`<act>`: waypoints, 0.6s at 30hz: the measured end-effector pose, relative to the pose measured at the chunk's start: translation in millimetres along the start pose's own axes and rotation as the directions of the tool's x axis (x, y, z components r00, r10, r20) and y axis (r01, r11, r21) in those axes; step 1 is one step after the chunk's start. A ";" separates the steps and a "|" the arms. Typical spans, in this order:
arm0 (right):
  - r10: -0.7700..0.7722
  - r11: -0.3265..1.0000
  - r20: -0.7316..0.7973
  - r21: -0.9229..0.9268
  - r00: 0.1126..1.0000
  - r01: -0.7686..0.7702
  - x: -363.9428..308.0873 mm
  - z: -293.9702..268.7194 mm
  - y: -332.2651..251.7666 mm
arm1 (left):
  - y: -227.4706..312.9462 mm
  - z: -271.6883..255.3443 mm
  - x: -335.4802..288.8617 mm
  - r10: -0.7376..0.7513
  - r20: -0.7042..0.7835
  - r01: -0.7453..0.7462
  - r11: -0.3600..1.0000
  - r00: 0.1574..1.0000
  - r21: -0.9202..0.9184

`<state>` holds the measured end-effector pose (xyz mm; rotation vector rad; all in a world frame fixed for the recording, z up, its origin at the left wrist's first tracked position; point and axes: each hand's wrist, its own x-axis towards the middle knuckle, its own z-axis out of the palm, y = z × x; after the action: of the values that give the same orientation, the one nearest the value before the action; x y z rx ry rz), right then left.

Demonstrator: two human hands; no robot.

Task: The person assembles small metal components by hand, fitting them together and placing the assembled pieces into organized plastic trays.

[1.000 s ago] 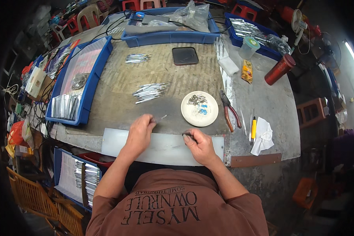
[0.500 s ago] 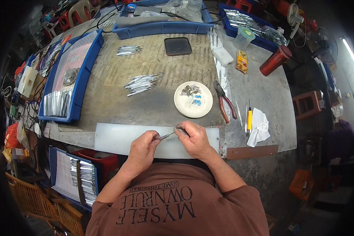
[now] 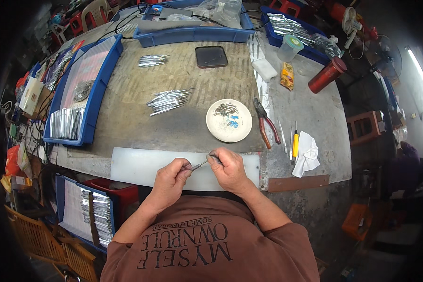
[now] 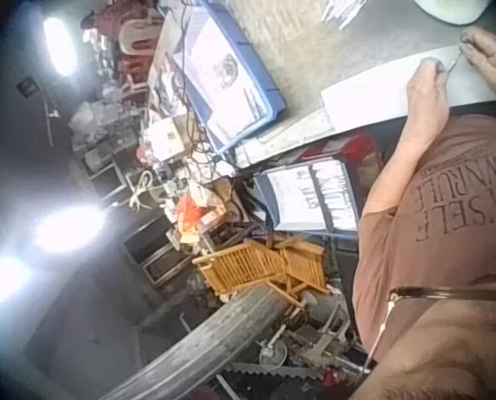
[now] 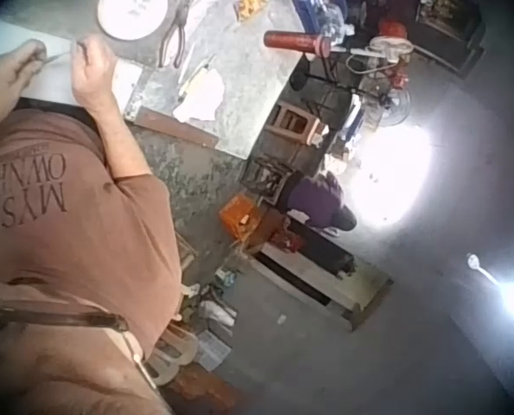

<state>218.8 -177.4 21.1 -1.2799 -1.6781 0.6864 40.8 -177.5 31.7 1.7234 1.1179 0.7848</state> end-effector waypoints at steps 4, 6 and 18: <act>0.029 1.000 0.004 0.011 1.000 -0.029 -3.9 1.9 1.0 | -1.1 1.6 0.1 0.020 0.025 -0.018 0.998 1.000 -0.056; -0.009 1.000 0.066 0.015 0.998 0.008 0.3 -4.3 -0.4 | -2.7 0.7 0.2 0.041 0.047 -0.040 0.998 0.998 -0.038; -0.189 0.814 0.185 -0.520 0.965 0.259 64.9 -45.9 63.4 | -12.0 -1.4 -5.5 -0.039 0.030 0.042 0.996 0.999 -0.079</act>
<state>283.8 -100.1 9.4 -1.3998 -2.1847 0.1421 33.3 -179.9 21.0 1.6362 1.0856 0.7677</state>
